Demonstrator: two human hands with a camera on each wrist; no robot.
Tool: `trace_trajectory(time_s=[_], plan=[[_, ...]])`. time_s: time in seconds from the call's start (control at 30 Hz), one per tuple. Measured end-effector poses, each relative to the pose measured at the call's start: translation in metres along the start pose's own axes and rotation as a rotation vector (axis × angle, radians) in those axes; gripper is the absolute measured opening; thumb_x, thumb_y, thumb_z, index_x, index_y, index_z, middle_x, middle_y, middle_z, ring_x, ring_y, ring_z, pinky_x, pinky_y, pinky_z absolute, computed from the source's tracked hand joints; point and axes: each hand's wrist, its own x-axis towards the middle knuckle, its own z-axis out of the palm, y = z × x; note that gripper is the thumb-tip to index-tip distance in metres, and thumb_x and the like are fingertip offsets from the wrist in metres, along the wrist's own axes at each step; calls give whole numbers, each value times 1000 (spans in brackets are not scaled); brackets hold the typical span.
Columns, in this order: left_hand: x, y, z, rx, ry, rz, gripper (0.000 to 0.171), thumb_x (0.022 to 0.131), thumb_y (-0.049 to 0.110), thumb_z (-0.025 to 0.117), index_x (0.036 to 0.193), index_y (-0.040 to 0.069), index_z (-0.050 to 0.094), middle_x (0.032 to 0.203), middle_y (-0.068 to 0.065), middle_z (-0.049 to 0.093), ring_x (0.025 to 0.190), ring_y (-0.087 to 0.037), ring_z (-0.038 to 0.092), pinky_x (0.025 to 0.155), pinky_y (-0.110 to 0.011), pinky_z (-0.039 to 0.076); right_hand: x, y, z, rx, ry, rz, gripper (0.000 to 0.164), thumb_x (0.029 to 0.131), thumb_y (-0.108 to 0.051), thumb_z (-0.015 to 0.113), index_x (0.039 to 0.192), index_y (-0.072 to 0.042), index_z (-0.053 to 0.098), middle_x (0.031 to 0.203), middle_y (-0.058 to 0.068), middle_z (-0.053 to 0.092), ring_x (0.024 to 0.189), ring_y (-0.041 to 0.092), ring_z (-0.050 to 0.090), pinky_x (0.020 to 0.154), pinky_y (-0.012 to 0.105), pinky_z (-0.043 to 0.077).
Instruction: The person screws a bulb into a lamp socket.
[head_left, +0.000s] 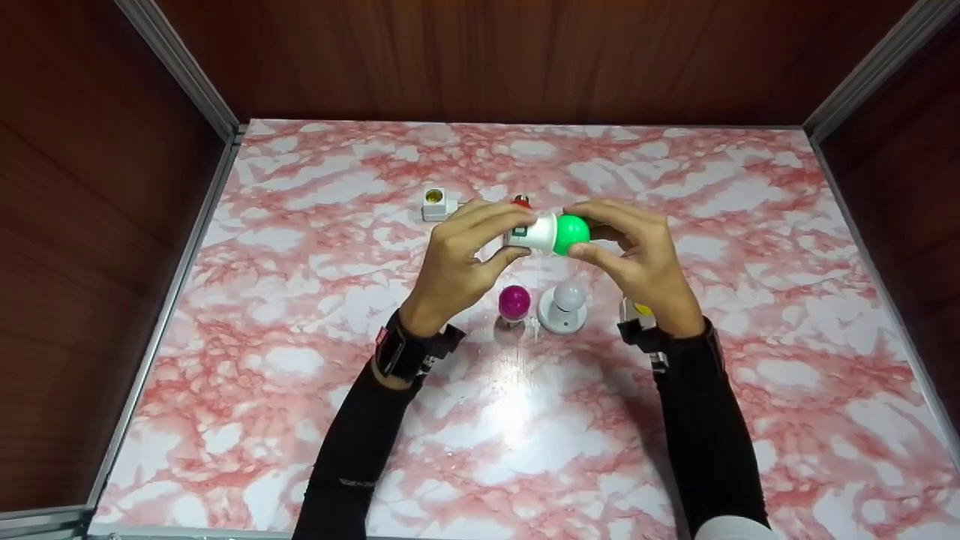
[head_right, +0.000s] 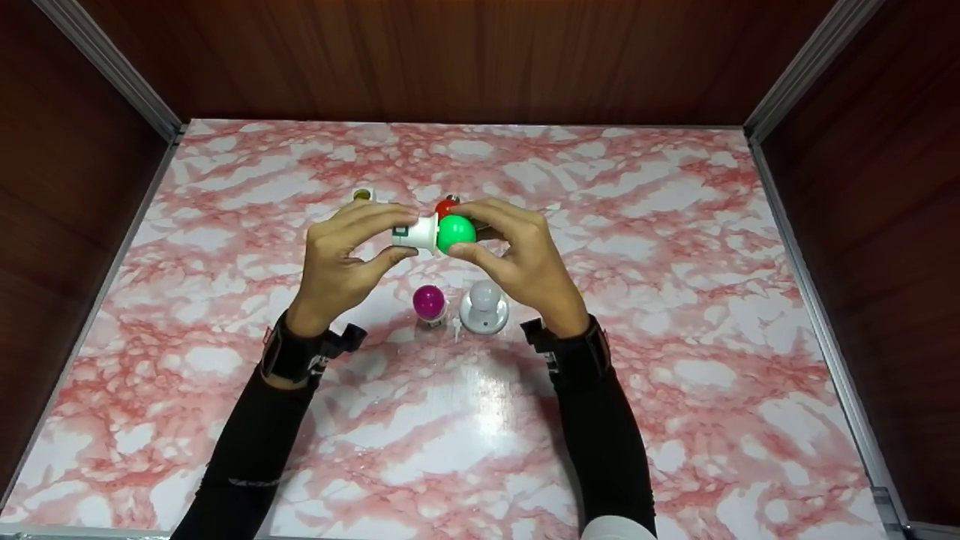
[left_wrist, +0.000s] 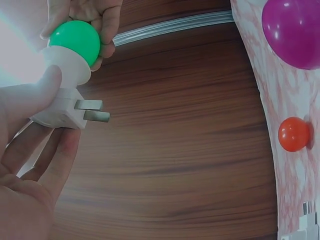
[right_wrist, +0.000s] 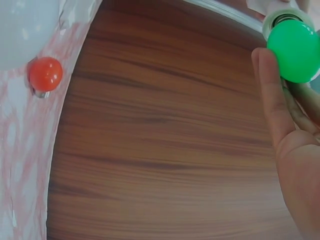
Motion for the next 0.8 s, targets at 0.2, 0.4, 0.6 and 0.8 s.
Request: trace_trajectory(time_s=[0.2,0.4,0.6,0.8], plan=[[1,0,0,7,8,-8,31,92,20,82,118,3,79,119,-12,81,109,-24,74,102,-28,61,1,-1,2,-2,23,-13,38,90,6,78,128,5,73,120,3,76,106,10,75,94,21,64],[2,0,1,-18,15,-26,31,92,16,83,118,-1,77,119,-14,79,113,-24,75,106,-26,60,1,-1,4,0,73,-52,38,89,8,79,127,7,72,121,-1,74,108,12,75,94,22,65],[2,1,1,-27,33,-64,36,93,17,83,122,-2,75,120,-17,77,106,-22,75,96,-26,64,2,-1,4,31,94,-117,48,82,11,84,128,12,67,127,4,74,111,15,75,95,25,65],[2,2,0,-17,27,-100,40,90,12,85,126,-3,73,121,-18,77,107,-22,76,97,-24,63,3,-1,3,47,107,-167,55,77,14,86,128,14,65,131,6,73,111,18,76,94,26,65]])
